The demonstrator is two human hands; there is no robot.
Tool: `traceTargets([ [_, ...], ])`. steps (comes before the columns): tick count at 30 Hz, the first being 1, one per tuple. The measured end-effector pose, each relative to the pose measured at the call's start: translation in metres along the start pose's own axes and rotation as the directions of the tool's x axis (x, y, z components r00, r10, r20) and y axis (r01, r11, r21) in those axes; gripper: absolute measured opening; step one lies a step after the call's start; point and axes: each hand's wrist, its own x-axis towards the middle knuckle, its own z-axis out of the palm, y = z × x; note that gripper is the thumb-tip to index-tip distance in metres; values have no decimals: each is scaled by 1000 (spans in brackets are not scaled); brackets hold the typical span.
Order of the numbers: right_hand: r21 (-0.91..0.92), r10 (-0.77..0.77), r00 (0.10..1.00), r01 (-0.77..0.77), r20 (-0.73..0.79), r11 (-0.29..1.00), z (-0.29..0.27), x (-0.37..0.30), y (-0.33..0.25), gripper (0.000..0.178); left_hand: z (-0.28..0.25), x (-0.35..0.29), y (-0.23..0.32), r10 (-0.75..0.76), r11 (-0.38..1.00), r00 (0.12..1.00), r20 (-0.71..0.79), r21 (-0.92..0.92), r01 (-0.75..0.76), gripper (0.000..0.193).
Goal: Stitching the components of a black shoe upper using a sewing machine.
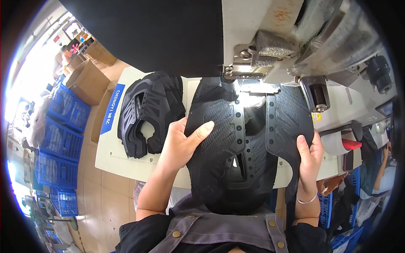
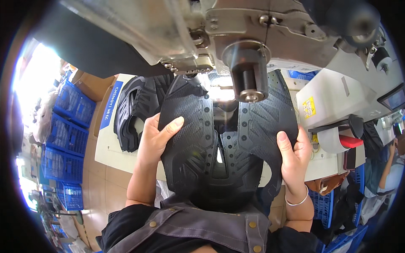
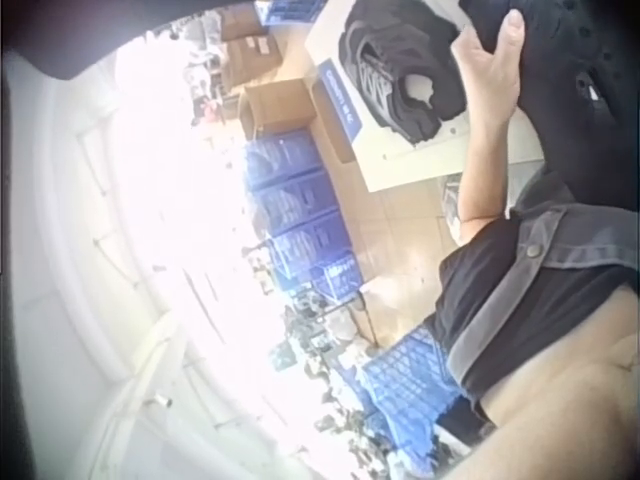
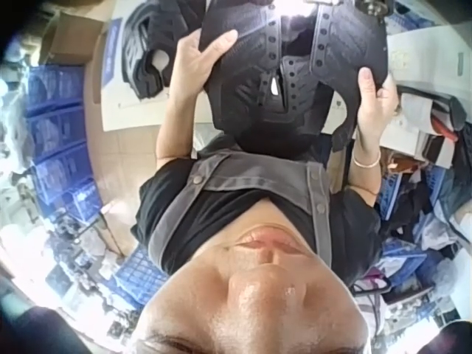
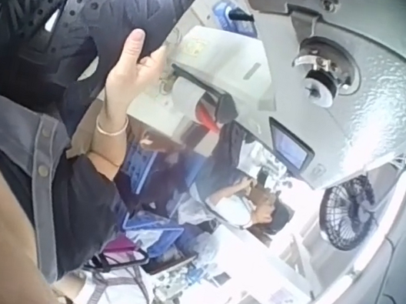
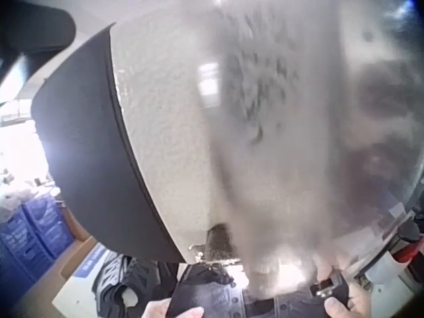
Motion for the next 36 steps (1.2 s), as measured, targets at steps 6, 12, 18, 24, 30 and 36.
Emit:
traceTargets([
  [6,28,-47,998,48,-34,998,12,10,0,29,-6,18,4,-2,1000,1000,6,18,1,27],
  [12,33,-79,996,80,-31,996,18,31,1,27,-13,42,4,60,997,998,23,42,-61,26],
  [18,-35,-71,995,69,-65,997,23,51,-4,18,-12,62,4,106,991,994,-19,85,-104,29],
  [24,0,-157,983,158,-91,987,27,63,5,17,-22,77,6,122,976,992,-23,186,-115,27],
  [30,63,-119,988,126,-98,990,34,67,3,17,-22,77,7,74,993,997,-35,96,-70,29],
  [36,-151,142,986,-129,82,980,-16,171,77,9,-20,99,-3,344,922,904,-254,273,-274,20],
])
